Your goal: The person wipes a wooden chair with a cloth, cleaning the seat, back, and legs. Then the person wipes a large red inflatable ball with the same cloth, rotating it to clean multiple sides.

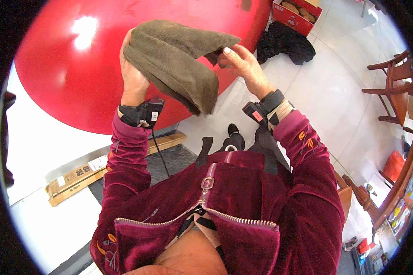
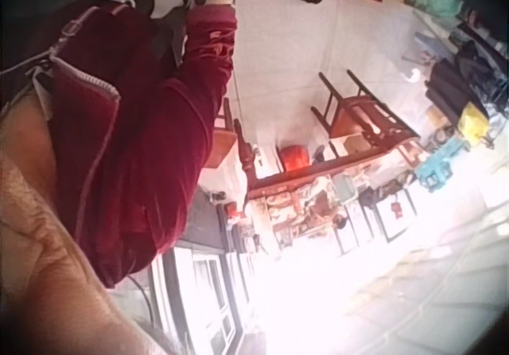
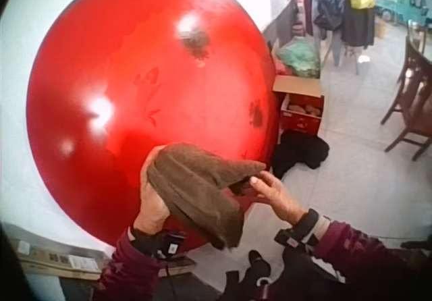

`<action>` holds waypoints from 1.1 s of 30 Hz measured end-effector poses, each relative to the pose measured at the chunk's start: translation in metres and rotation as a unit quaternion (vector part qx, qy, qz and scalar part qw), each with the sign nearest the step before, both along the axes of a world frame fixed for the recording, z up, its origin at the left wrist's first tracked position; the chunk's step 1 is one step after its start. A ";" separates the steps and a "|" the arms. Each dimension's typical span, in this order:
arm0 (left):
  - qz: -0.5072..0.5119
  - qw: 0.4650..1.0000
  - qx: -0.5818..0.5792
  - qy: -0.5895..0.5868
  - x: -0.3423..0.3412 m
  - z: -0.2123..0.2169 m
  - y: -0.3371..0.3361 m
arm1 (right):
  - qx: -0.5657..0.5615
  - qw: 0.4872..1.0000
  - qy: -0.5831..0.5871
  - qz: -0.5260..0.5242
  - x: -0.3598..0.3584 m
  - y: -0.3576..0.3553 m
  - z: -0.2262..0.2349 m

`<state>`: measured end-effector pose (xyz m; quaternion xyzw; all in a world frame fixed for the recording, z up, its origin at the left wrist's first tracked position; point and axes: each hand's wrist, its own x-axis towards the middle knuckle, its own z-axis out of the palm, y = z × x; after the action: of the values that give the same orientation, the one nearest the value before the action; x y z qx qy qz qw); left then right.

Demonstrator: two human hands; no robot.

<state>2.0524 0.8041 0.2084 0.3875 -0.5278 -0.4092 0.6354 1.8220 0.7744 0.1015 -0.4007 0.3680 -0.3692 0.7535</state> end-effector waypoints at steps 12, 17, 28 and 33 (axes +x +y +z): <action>0.050 0.987 -0.021 -0.151 0.011 -0.003 0.004 | -0.089 0.994 -0.014 -0.069 0.009 -0.041 0.015; 0.155 0.872 -0.145 -0.441 0.028 0.003 0.002 | -0.187 0.974 -0.131 -0.012 -0.024 -0.076 0.062; -0.046 0.917 0.046 -0.394 0.017 0.002 0.012 | -0.348 0.933 0.041 0.088 -0.040 -0.080 0.121; -0.160 0.888 0.117 -0.416 0.016 -0.008 0.021 | -0.331 0.937 0.030 0.104 -0.050 -0.085 0.129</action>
<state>2.0682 0.8253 0.2006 0.5041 -0.7468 -0.3653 0.2338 1.7721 0.6894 0.2303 -0.6742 0.2036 -0.3779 0.6010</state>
